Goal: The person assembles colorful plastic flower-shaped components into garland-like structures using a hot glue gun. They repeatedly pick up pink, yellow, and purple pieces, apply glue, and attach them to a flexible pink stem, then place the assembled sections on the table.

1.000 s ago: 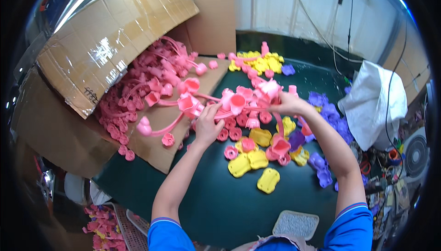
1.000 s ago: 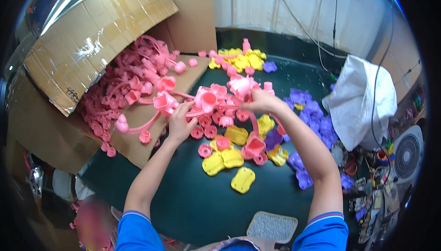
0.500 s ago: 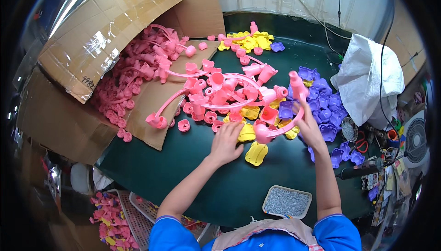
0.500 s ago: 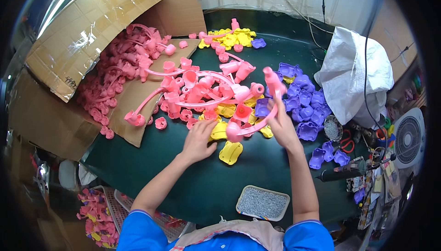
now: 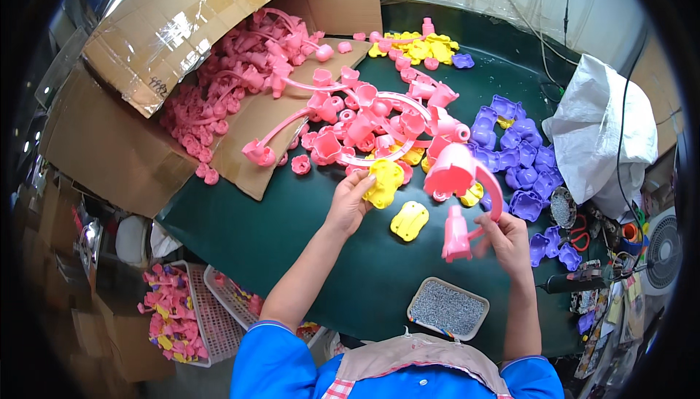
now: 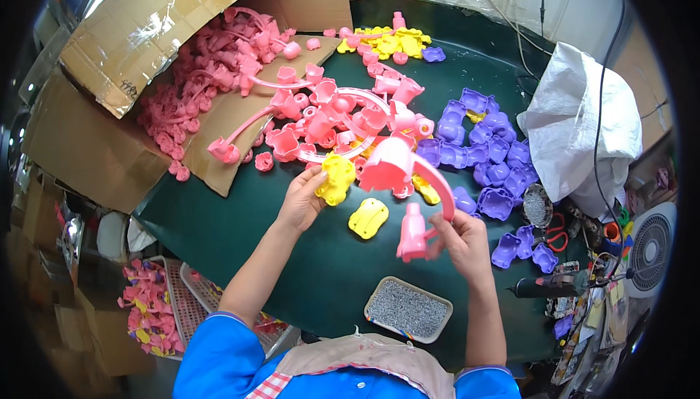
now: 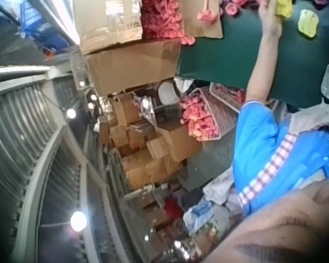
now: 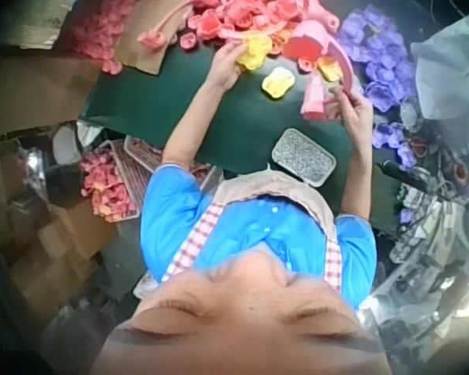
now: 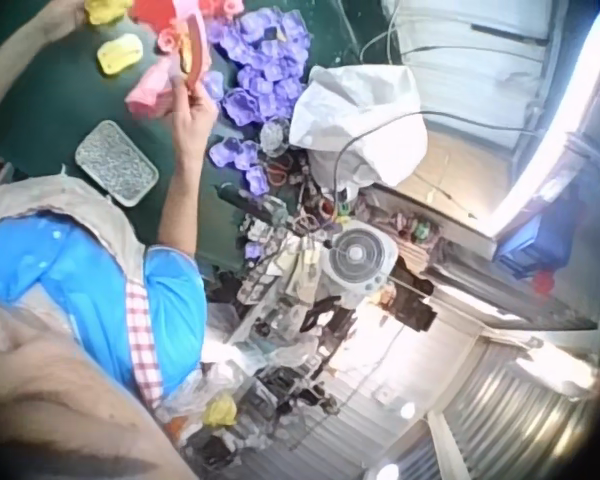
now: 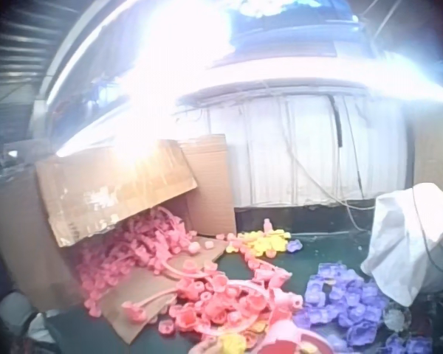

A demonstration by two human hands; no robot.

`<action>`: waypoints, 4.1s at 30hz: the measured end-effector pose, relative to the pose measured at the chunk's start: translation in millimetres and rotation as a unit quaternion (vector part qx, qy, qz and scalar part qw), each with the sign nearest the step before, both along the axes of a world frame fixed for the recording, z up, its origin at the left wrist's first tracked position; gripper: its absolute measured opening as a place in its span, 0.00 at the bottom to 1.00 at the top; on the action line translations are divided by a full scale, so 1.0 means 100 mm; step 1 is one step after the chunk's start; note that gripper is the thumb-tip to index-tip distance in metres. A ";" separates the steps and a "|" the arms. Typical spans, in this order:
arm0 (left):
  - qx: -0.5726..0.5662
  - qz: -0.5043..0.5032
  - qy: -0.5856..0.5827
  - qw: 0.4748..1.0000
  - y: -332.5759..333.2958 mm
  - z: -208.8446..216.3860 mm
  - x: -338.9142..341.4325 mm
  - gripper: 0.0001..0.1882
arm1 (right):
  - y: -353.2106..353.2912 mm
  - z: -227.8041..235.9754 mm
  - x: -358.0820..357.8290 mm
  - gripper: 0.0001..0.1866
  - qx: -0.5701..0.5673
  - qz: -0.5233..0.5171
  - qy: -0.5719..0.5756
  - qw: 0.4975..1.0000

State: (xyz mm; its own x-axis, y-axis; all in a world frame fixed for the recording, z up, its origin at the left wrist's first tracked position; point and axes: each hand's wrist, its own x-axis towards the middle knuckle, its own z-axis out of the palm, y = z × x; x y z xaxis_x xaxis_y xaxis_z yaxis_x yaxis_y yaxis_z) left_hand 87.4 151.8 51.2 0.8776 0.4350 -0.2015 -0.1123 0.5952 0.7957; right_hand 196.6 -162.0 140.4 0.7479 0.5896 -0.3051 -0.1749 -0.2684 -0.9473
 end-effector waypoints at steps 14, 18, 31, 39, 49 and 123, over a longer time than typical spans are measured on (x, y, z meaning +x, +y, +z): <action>0.242 0.157 0.080 0.954 -0.88 -0.45 -0.83 0.15 | 0.14 -1.09 -0.37 0.16 0.205 -0.136 -0.145 0.958; 0.681 0.055 0.053 0.728 -1.05 -0.22 -0.91 0.12 | 0.01 -1.22 -0.16 0.22 0.032 -0.031 -0.289 0.956; 0.405 0.067 0.115 0.904 -0.80 -0.53 -0.76 0.14 | 0.34 -0.79 0.97 0.29 -0.169 -0.014 -0.643 0.746; 0.127 0.108 0.055 0.985 -0.74 -0.58 -0.74 0.19 | 0.41 -0.57 1.03 0.14 -0.123 0.022 -0.667 0.734; -0.234 0.103 -0.113 0.960 -1.17 -0.18 -0.23 0.28 | 0.29 -0.43 -0.66 0.13 0.087 0.112 -0.374 0.917; 0.799 0.217 0.222 0.514 0.36 0.18 -1.14 0.44 | 2.26 -0.98 0.77 0.13 -0.011 0.069 -0.674 0.735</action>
State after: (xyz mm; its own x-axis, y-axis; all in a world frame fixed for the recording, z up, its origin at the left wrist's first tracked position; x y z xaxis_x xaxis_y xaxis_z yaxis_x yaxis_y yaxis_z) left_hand -27.0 188.1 68.7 0.6502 0.4923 0.5788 0.4460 -0.8639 0.2338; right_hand 273.3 64.1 42.3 0.3130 0.6943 0.6480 0.9495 -0.2138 -0.2295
